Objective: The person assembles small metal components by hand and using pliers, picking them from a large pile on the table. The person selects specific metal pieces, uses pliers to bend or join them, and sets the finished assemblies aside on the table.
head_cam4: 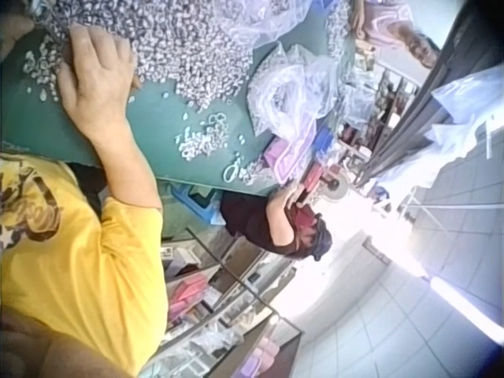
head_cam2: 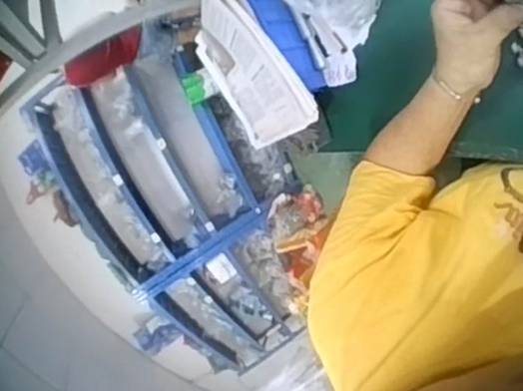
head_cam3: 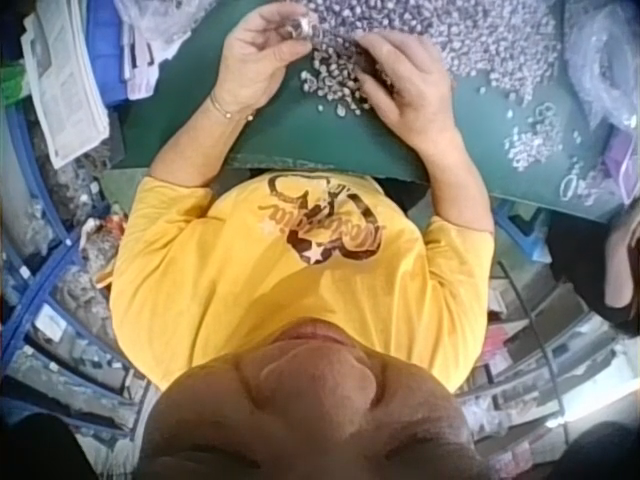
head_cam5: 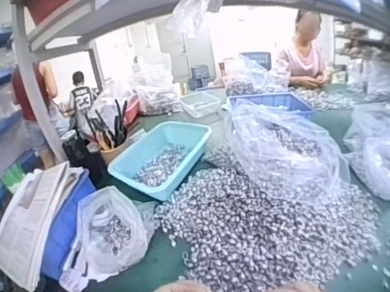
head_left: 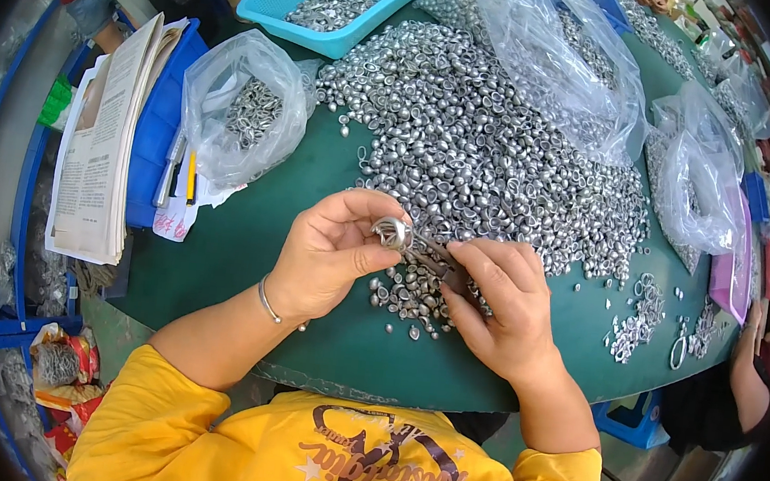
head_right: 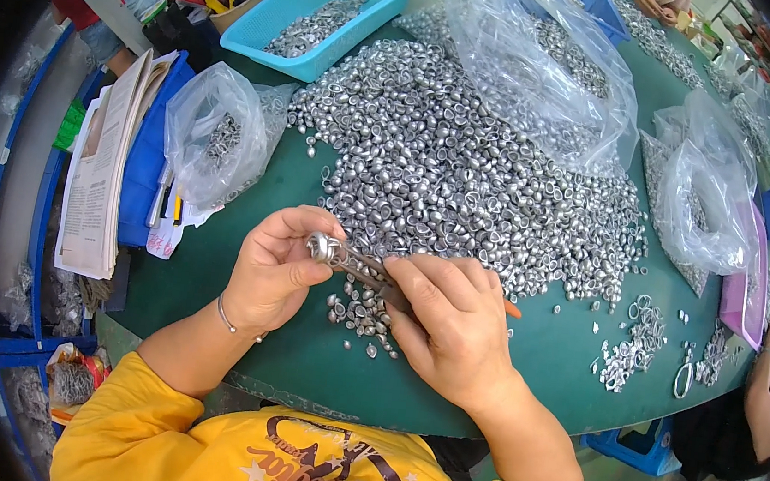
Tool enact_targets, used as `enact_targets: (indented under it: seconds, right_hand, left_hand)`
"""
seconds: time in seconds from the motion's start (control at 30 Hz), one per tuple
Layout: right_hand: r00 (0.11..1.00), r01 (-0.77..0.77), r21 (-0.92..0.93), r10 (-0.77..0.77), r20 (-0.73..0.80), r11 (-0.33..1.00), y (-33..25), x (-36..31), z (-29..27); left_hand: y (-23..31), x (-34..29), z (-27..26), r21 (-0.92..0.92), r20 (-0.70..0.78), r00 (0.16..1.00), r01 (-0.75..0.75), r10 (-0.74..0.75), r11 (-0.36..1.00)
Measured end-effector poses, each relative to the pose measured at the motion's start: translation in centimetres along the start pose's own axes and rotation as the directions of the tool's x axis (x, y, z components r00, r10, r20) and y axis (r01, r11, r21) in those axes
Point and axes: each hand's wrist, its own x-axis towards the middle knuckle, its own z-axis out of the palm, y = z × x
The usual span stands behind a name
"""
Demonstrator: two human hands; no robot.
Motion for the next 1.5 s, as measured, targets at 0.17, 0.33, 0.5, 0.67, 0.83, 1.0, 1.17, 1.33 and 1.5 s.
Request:
enact_targets:
  seconds: [0.17, 0.33, 0.5, 0.67, 0.83, 1.0, 1.17, 1.33, 1.5]
  right_hand:
    - [1.000, 0.014, -0.037, -0.013, 0.020, 0.999, 0.1, 0.0, 0.0]
    - [0.999, -0.008, -0.021, 0.009, 0.038, 1.000, 0.0, 0.0, -0.1]
    - [0.997, 0.018, 0.049, -0.022, 0.073, 0.999, 0.1, 0.1, -0.2]
    - [0.994, -0.011, 0.117, -0.002, 0.105, 0.993, 0.3, -0.4, 0.2]
    - [0.981, -0.083, -0.095, 0.098, 0.167, 0.992, -0.2, -1.1, 0.1]
    - [0.939, -0.230, -0.273, 0.287, 0.191, 0.934, -0.7, -2.7, -0.8]
    - [0.913, -0.279, -0.343, 0.358, 0.195, 0.897, -0.1, -4.4, -2.0]
    - [0.957, -0.144, -0.384, 0.227, 0.180, 0.912, 0.8, -5.4, -2.1]
    - [0.990, -0.065, -0.357, 0.106, 0.096, 0.932, 0.9, -4.5, -2.3]
  left_hand:
    - [0.0, 0.1, 0.5, 0.001, 0.002, 0.998, -0.060, 0.060, 0.998]
    - [-0.1, 0.1, 0.2, 0.068, 0.053, 0.995, -0.089, 0.086, 0.994]
    - [-0.4, 0.0, 0.2, 0.230, 0.135, 0.985, -0.139, 0.110, 0.963]
    - [-0.4, -0.1, 0.5, 0.336, 0.202, 0.975, -0.154, 0.089, 0.929]
    - [-1.0, -0.4, 1.0, 0.295, 0.105, 0.994, -0.048, 0.017, 0.954]
    - [-1.2, -0.5, 0.8, 0.331, 0.142, 0.990, -0.050, 0.003, 0.942]
    - [-1.5, -0.7, 0.9, 0.337, 0.143, 0.989, -0.014, -0.037, 0.941]
    - [-1.9, -1.2, 1.4, 0.304, 0.159, 0.986, 0.003, -0.054, 0.953]
    - [-1.2, -1.1, 2.1, 0.332, 0.176, 0.980, -0.147, 0.091, 0.932]
